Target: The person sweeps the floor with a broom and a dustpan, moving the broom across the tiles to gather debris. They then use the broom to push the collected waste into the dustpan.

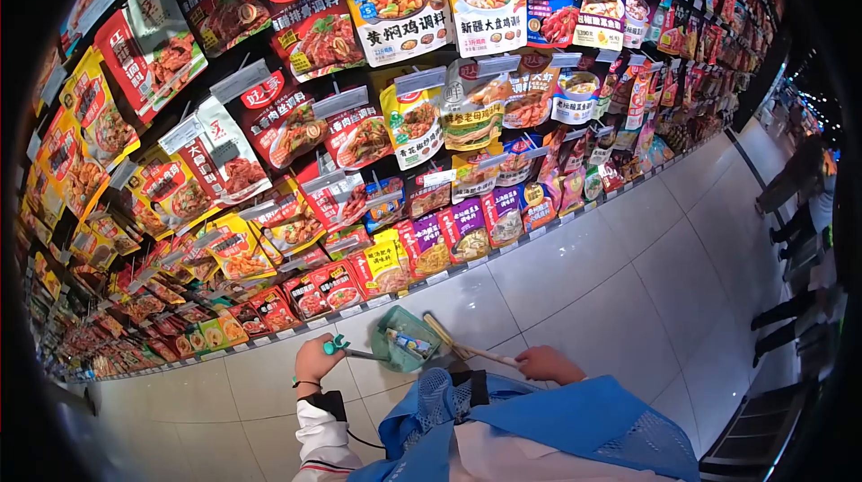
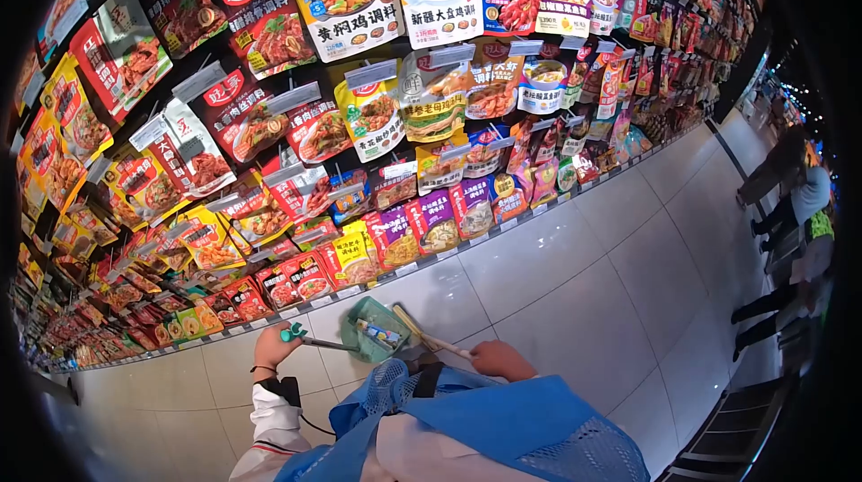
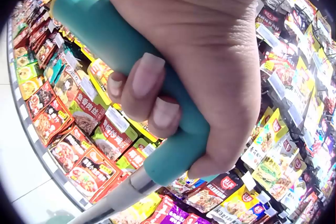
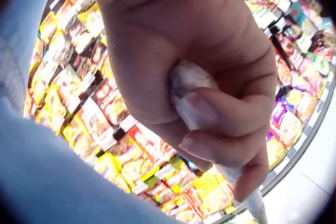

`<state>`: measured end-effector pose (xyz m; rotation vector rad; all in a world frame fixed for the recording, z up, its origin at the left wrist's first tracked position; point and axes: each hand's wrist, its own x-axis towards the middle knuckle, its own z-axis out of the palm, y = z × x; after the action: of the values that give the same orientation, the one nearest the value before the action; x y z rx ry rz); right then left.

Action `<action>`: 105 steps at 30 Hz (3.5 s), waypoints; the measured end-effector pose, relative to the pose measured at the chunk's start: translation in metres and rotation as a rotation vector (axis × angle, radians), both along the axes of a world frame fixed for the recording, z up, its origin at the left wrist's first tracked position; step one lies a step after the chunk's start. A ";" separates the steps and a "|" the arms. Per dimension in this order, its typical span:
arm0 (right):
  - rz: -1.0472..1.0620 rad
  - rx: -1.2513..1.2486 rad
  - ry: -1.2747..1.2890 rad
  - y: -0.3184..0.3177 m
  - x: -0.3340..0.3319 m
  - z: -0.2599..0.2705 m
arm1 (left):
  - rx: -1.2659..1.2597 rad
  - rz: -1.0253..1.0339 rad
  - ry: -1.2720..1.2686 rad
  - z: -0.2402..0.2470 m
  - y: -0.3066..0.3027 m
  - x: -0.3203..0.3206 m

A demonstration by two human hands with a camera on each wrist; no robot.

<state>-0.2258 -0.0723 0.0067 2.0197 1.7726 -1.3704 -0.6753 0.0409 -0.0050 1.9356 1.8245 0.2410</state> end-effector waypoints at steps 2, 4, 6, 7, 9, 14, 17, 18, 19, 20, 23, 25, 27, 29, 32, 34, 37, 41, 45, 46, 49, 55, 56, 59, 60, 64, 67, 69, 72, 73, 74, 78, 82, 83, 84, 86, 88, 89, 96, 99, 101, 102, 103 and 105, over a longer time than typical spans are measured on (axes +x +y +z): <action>-0.290 -0.141 0.017 0.002 0.014 0.037 | 0.022 -0.006 0.001 0.000 0.000 0.001; -0.383 -0.121 -0.036 -0.004 0.028 0.063 | 0.019 -0.002 0.010 0.006 0.000 0.004; -0.403 -0.068 -0.108 -0.010 0.045 0.068 | 0.019 -0.001 0.011 0.007 0.002 0.008; -0.373 -0.028 -0.149 -0.014 0.055 0.067 | 0.020 0.000 0.010 0.006 0.003 0.007; -0.283 0.088 -0.264 -0.023 0.070 0.062 | 0.004 -0.005 0.004 0.004 0.005 0.003; -0.175 -0.004 -0.524 -0.026 0.072 0.011 | 0.014 -0.005 0.008 0.001 0.003 0.004; -0.223 -0.035 -0.605 -0.019 0.072 -0.007 | 0.027 0.019 0.013 0.000 0.000 0.006; -0.255 -0.027 -0.628 -0.017 0.076 -0.008 | 0.026 0.011 0.018 -0.001 0.000 0.004; -0.269 -0.003 -0.641 -0.014 0.083 -0.014 | 0.028 0.000 0.021 -0.003 0.002 0.002; -0.279 -0.016 -0.654 -0.011 0.092 -0.017 | 0.031 -0.009 0.022 -0.005 0.004 0.002; -0.286 -0.052 -0.677 0.006 0.115 -0.021 | 0.024 0.006 -0.002 -0.005 0.006 0.005; -0.287 -0.086 -0.671 0.014 0.126 -0.021 | 0.024 0.017 0.000 -0.002 0.000 0.005; -0.254 -0.080 -0.673 0.019 0.130 -0.020 | 0.047 0.016 0.005 0.002 -0.001 0.010; -0.244 -0.103 -0.663 0.023 0.132 -0.016 | 0.020 0.018 0.010 0.000 0.001 0.009; -0.235 -0.126 -0.661 0.023 0.123 -0.014 | 0.007 0.017 0.007 -0.006 0.006 0.003; -0.216 -0.045 -0.711 0.016 0.115 -0.017 | 0.006 0.016 -0.003 -0.006 0.009 0.002; -0.226 -0.102 -0.680 0.012 0.105 -0.009 | -0.004 0.013 -0.008 0.000 0.010 0.007; -0.267 -0.150 -0.630 0.009 0.104 -0.012 | -0.009 0.009 -0.016 -0.005 0.007 0.005; -0.324 -0.173 -0.581 0.010 0.109 -0.022 | -0.006 -0.012 -0.056 -0.006 0.007 0.006; -0.345 -0.173 -0.569 0.011 0.108 -0.025 | -0.005 -0.016 -0.066 -0.004 0.006 0.007; -0.335 -0.186 -0.572 0.018 0.102 -0.022 | 0.024 -0.016 -0.038 0.005 0.000 0.015; -0.097 -0.047 -0.605 0.024 0.072 -0.014 | 0.024 -0.010 -0.031 0.000 -0.004 0.018; -0.096 -0.054 -0.599 0.024 0.070 -0.014 | 0.037 -0.013 -0.036 -0.001 -0.004 0.018; -0.100 -0.040 -0.606 0.022 0.074 -0.017 | 0.024 0.006 -0.020 -0.003 0.002 0.017; -0.106 -0.053 -0.615 0.023 0.079 -0.017 | 0.025 0.018 -0.023 -0.004 0.005 0.015; -0.120 -0.139 -0.630 0.033 0.093 -0.012 | -0.001 0.028 0.005 0.000 0.007 0.017; -0.089 -0.169 -0.653 0.036 0.106 -0.014 | 0.000 0.026 0.019 -0.001 0.004 0.020; -0.065 -0.170 -0.653 0.043 0.112 -0.016 | -0.006 0.036 0.045 0.002 0.002 0.026; -0.019 -0.208 -0.644 0.055 0.116 -0.013 | -0.008 0.035 0.060 0.008 0.000 0.031; 0.009 -0.186 -0.641 0.059 0.118 -0.014 | -0.007 0.029 0.060 0.009 0.001 0.034; 0.034 -0.164 -0.639 0.062 0.120 -0.016 | -0.010 0.029 0.057 0.008 0.001 0.037; 0.077 -0.088 -0.663 0.078 0.125 -0.016 | -0.032 -0.002 0.024 0.007 0.002 0.046; 0.098 -0.160 -0.630 0.100 0.141 -0.016 | -0.029 0.007 0.023 0.006 0.011 0.060; 0.107 -0.170 -0.622 0.104 0.146 -0.017 | -0.016 0.014 0.021 0.006 0.013 0.065; 0.118 -0.180 -0.613 0.108 0.150 -0.016 | -0.028 0.029 0.030 0.006 0.016 0.069; 0.124 -0.230 -0.608 0.118 0.157 -0.009 | -0.052 0.062 0.047 0.005 0.020 0.078; 0.137 -0.226 -0.605 0.126 0.165 -0.007 | -0.050 0.052 0.062 0.000 0.023 0.082; 0.148 -0.198 -0.604 0.128 0.170 -0.009 | -0.050 0.048 0.069 -0.003 0.024 0.082; 0.247 -0.221 -0.598 0.158 0.193 -0.017 | -0.006 0.123 0.104 0.001 0.034 0.091; 0.283 -0.220 -0.603 0.171 0.200 -0.017 | 0.040 0.148 0.114 -0.002 0.037 0.096; 0.321 -0.217 -0.608 0.180 0.206 -0.022 | 0.019 0.171 0.124 -0.001 0.033 0.101; 0.339 -0.215 -0.611 0.186 0.210 -0.026 | 0.031 0.188 0.122 -0.003 0.028 0.104; 0.362 -0.215 -0.611 0.192 0.214 -0.030 | 0.044 0.202 0.120 -0.005 0.025 0.107; 0.399 -0.217 -0.607 0.202 0.221 -0.035 | 0.047 0.223 0.109 -0.007 0.022 0.112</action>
<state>-0.0053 0.1294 -0.0279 1.6120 1.5456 -0.6938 -0.5628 0.0629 -0.0117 1.8066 2.1265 0.2565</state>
